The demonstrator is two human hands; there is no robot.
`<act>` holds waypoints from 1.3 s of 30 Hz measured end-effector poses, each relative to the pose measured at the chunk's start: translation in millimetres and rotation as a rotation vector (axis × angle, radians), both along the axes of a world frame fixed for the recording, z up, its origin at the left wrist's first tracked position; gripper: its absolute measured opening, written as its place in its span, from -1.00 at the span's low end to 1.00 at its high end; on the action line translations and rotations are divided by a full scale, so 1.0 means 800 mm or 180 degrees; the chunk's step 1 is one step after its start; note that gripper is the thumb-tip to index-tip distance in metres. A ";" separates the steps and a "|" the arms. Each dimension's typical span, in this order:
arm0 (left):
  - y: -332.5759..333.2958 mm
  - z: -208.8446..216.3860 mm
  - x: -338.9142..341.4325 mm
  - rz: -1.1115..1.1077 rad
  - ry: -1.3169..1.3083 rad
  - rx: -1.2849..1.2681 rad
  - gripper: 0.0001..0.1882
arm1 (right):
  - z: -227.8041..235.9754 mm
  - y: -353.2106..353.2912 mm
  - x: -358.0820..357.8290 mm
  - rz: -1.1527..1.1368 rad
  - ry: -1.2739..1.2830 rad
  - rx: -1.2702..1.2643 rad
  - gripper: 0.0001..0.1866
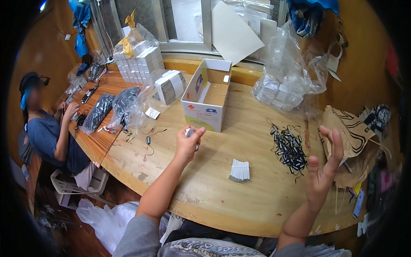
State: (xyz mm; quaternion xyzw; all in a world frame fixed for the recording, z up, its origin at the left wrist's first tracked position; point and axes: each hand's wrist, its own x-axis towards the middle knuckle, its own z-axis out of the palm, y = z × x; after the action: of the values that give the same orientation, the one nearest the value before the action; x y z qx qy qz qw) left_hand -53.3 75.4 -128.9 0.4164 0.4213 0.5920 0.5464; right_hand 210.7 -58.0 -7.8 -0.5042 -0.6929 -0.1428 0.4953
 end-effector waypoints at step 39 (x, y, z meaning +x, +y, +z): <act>0.108 0.141 -0.057 -0.0459 -0.2053 0.0974 -0.72 | -0.195 -0.128 0.056 -0.1911 -0.0440 -0.2027 -0.82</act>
State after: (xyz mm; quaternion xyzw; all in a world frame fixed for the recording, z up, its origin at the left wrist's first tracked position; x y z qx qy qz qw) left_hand -98.5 161.9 -16.0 0.3139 0.1033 0.7091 0.6229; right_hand 255.8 -160.1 -163.8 -0.7998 -0.5567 -0.0931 0.2042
